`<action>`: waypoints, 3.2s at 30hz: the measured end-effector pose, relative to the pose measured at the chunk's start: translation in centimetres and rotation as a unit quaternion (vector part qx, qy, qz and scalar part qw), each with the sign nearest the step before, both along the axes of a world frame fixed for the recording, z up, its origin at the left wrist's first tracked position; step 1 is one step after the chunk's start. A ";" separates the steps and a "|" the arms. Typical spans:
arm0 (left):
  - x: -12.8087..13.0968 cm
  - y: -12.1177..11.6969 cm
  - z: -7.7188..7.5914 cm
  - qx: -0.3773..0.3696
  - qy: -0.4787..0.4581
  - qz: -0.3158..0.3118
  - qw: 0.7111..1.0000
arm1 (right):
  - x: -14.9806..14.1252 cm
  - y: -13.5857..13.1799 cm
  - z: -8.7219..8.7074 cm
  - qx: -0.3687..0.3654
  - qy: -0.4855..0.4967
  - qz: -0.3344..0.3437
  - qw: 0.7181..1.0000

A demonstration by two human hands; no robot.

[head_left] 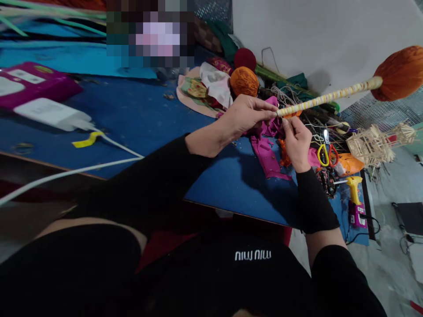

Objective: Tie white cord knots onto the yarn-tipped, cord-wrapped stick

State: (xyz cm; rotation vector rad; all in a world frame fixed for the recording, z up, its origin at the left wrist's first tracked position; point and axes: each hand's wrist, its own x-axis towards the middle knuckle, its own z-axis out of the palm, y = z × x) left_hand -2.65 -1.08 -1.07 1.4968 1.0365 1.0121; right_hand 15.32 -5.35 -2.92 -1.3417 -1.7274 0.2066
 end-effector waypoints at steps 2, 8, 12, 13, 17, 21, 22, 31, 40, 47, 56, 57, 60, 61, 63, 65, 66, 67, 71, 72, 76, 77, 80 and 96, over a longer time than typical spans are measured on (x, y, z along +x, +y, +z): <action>-0.1 0.3 -0.3 0.027 0.021 -0.006 0.999 | 0.0 -0.5 0.4 0.019 -0.041 -0.024 0.999; 0.0 0.9 -1.0 0.093 0.045 -0.003 0.995 | -0.1 -0.6 0.2 0.033 -0.100 -0.032 0.994; 0.5 0.8 -1.3 0.108 0.036 0.039 0.993 | 0.0 -0.5 -0.3 0.027 -0.118 -0.024 0.992; 0.6 0.8 -1.4 0.112 0.039 0.045 0.992 | 0.0 -0.6 -0.4 0.025 -0.117 -0.020 0.993; 0.8 1.0 -1.9 0.126 0.048 0.043 0.990 | 0.1 -0.7 -0.6 0.021 -0.117 0.007 0.993; 0.6 1.3 -2.2 0.147 0.077 0.033 0.986 | 0.2 -0.6 -0.4 0.016 -0.155 0.015 0.988; 0.5 1.3 -2.2 0.156 0.088 0.038 0.983 | 0.3 -0.6 -0.2 0.014 -0.171 0.010 0.985; 0.7 0.2 -2.1 0.194 0.193 0.083 0.958 | 1.2 -1.3 2.4 0.031 -0.313 -0.017 0.949; 1.4 -2.1 -0.3 0.177 0.306 0.067 0.933 | 1.7 -0.3 2.6 0.010 -0.251 -0.029 0.967; 1.7 -1.9 -2.0 0.251 0.258 0.076 0.930 | 2.2 0.3 2.2 0.003 -0.259 -0.029 0.965; 1.8 -2.3 -2.2 0.270 0.277 0.071 0.919 | 2.9 0.6 2.4 -0.021 -0.263 -0.037 0.964; 1.8 -2.4 -2.2 0.272 0.275 0.071 0.920 | 2.9 0.6 2.4 -0.025 -0.264 -0.038 0.963; 1.8 -2.5 -2.3 0.290 0.276 0.055 0.915 | 3.1 0.7 2.4 -0.024 -0.269 -0.040 0.962; 1.8 -2.5 -2.3 0.300 0.277 0.045 0.912 | 3.2 0.7 2.5 -0.024 -0.270 -0.040 0.962; 1.7 -2.4 -2.6 0.322 0.280 0.024 0.904 | 3.2 0.8 2.6 -0.035 -0.273 -0.041 0.960; 1.7 -2.2 -2.9 0.343 0.281 0.008 0.896 | 3.3 0.8 2.7 -0.054 -0.277 -0.037 0.959; 1.6 -2.1 -3.1 0.352 0.282 0.002 0.893 | 3.2 0.8 2.7 -0.064 -0.277 -0.033 0.958; 1.6 -2.0 -3.2 0.359 0.282 -0.002 0.890 | 3.2 0.8 2.7 -0.072 -0.276 -0.027 0.958; 1.4 -1.8 -3.6 0.372 0.280 0.005 0.885 | 3.5 1.0 2.9 -0.079 -0.248 -0.013 0.966; 1.4 -1.7 -3.6 0.372 0.281 0.013 0.885 | 3.8 1.0 3.1 -0.075 -0.234 -0.014 0.969; 1.0 -1.2 -3.3 0.351 0.267 0.039 0.897 | 7.2 0.8 4.8 -0.074 -0.174 -0.015 0.982; 0.9 -1.1 -3.0 0.340 0.260 0.045 0.903 | 8.4 0.6 5.5 -0.076 -0.156 -0.017 0.985; 0.6 -1.0 -2.0 0.295 0.258 0.055 0.918 | 12.4 -0.6 7.6 -0.061 -0.073 -0.057 0.994; -1.4 -0.1 0.4 0.204 0.324 0.060 0.922 | 22.4 -0.9 7.1 0.051 0.121 -0.311 0.941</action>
